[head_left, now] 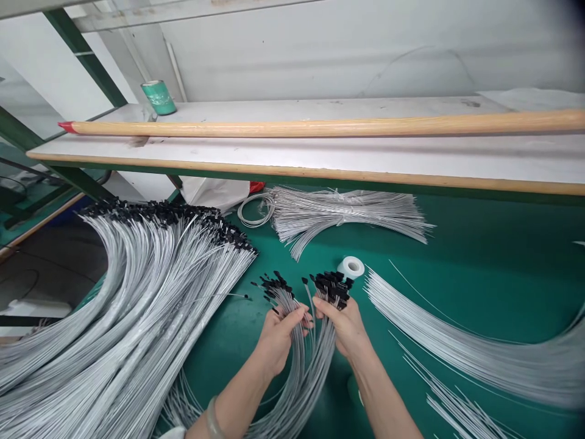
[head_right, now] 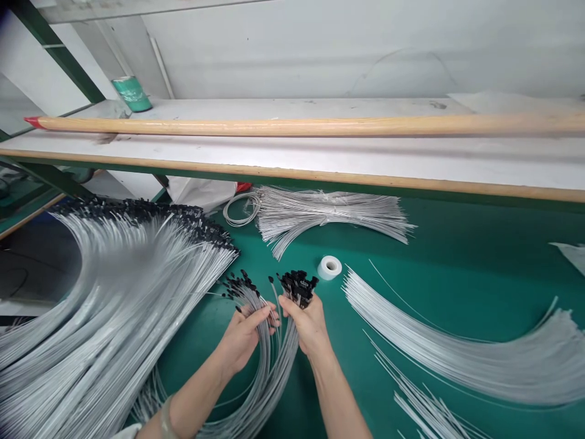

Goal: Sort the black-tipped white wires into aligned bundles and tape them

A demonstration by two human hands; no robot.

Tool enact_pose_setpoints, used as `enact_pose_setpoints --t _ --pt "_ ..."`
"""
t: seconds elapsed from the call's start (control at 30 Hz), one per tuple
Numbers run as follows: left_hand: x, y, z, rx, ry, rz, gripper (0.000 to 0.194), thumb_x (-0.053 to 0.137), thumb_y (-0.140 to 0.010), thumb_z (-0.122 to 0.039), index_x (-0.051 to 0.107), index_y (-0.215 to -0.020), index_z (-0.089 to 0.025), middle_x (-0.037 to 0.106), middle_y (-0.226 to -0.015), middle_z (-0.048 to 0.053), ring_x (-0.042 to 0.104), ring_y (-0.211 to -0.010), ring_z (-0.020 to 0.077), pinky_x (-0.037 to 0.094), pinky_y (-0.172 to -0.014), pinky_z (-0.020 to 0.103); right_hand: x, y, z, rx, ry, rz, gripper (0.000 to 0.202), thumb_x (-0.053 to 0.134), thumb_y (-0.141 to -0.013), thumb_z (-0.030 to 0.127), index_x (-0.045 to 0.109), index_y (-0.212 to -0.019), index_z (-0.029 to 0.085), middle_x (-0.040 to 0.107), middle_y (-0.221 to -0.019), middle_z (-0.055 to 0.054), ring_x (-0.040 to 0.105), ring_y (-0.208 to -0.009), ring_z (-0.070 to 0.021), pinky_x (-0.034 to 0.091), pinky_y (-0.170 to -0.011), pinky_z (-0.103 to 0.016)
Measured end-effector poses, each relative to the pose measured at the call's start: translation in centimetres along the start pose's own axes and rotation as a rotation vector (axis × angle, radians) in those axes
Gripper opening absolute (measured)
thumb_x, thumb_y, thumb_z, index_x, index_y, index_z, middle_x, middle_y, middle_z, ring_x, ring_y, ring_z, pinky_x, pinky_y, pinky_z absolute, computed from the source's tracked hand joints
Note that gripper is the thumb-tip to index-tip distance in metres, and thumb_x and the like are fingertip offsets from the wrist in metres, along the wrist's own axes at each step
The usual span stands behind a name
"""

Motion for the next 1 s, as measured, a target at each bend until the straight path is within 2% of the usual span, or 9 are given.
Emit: enact_pose_setpoints --t 0.07,0.13,0.23,0.33,0.53,0.67,0.77,0.9,1.0 --pt "0.2 0.0 0.0 0.004 0.005 0.011 0.025 0.067 -0.066 -0.034 0.065 -0.078 -0.012 0.062 -0.07 0.006 0.057 -0.064 0.0143 0.043 -0.06 0.026 0.1 -0.1 -0.1 0.01 -0.01 0.003 0.016 0.069 -0.061 0.03 0.061 -0.064 0.015 0.05 -0.045 0.003 0.047 -0.047 -0.0131 0.04 -0.053 -0.029" --pt "0.4 -0.1 0.0 0.013 0.014 0.018 0.024 0.069 -0.064 -0.032 0.065 -0.076 -0.012 0.063 -0.069 0.006 0.057 -0.062 0.0136 0.042 -0.059 0.026 0.1 -0.1 -0.2 0.041 -0.01 -0.001 0.022 0.07 -0.059 0.03 0.064 -0.072 0.014 0.054 -0.048 0.001 0.048 -0.048 -0.0136 0.041 -0.053 -0.03" --pt "0.7 -0.1 -0.3 0.05 0.025 0.011 0.023 0.071 -0.061 -0.03 0.065 -0.072 -0.011 0.063 -0.066 0.006 0.056 -0.058 0.0131 0.042 -0.059 0.026 0.1 -0.1 -0.3 0.093 -0.014 0.01 0.028 0.074 -0.054 0.029 0.064 -0.073 0.013 0.064 -0.065 -0.005 0.055 -0.054 -0.0167 0.045 -0.053 -0.031" --pt "0.9 0.0 -0.7 0.063 0.012 -0.002 0.023 0.072 -0.06 -0.03 0.064 -0.069 -0.01 0.063 -0.062 0.005 0.057 -0.057 0.0138 0.043 -0.059 0.027 0.3 0.1 -0.1 0.147 -0.028 0.036 0.031 0.076 -0.05 0.027 0.062 -0.075 0.015 0.067 -0.074 -0.006 0.057 -0.055 -0.0179 0.047 -0.052 -0.032" --pt "0.8 0.4 -0.7 0.042 -0.041 0.003 0.024 0.071 -0.06 -0.031 0.065 -0.072 -0.011 0.061 -0.059 0.004 0.054 -0.055 0.0122 0.041 -0.054 0.025 0.8 0.3 0.5 0.172 0.039 -0.034 0.022 0.076 -0.047 0.024 0.06 -0.06 0.016 0.064 -0.06 -0.003 0.056 -0.052 -0.0184 0.046 -0.049 -0.031" --pt "0.6 0.2 -0.4 0.043 -0.074 -0.059 0.026 0.071 -0.061 -0.031 0.065 -0.075 -0.01 0.064 -0.067 0.006 0.056 -0.057 0.0135 0.043 -0.055 0.026 0.9 0.3 0.5 0.113 0.089 -0.089 0.018 0.074 -0.05 0.022 0.06 -0.06 0.016 0.064 -0.06 -0.002 0.056 -0.055 -0.0177 0.044 -0.051 -0.029" --pt "0.7 0.2 -0.3 0.053 -0.076 -0.103 0.025 0.071 -0.06 -0.03 0.064 -0.071 -0.01 0.064 -0.066 0.006 0.057 -0.057 0.014 0.043 -0.055 0.026 0.9 0.4 0.6 0.077 0.092 -0.122 0.017 0.073 -0.051 0.021 0.06 -0.061 0.016 0.063 -0.06 -0.002 0.056 -0.056 -0.0177 0.043 -0.052 -0.029" --pt "0.9 0.3 -0.3 0.07 -0.017 -0.055 0.023 0.07 -0.062 -0.03 0.063 -0.069 -0.01 0.063 -0.063 0.006 0.056 -0.058 0.0132 0.042 -0.056 0.025 1.1 0.6 0.9 0.094 0.067 -0.092 0.015 0.072 -0.052 0.024 0.059 -0.059 0.017 0.06 -0.054 0.0 0.053 -0.049 -0.0163 0.042 -0.048 -0.029" --pt "0.7 0.4 -0.3 0.081 0.029 -0.026 0.024 0.069 -0.064 -0.031 0.064 -0.074 -0.011 0.063 -0.065 0.005 0.056 -0.058 0.0126 0.042 -0.056 0.025 1.0 0.7 1.0 0.096 0.066 -0.086 0.015 0.072 -0.053 0.025 0.06 -0.058 0.017 0.06 -0.053 -0.001 0.052 -0.048 -0.0159 0.041 -0.046 -0.028"
Point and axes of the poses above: each hand's wrist, its own y-axis away from the middle knuckle, its own x-axis out of the palm, z = x × y, the point moved 2 cm from there along -y, towards the middle knuckle
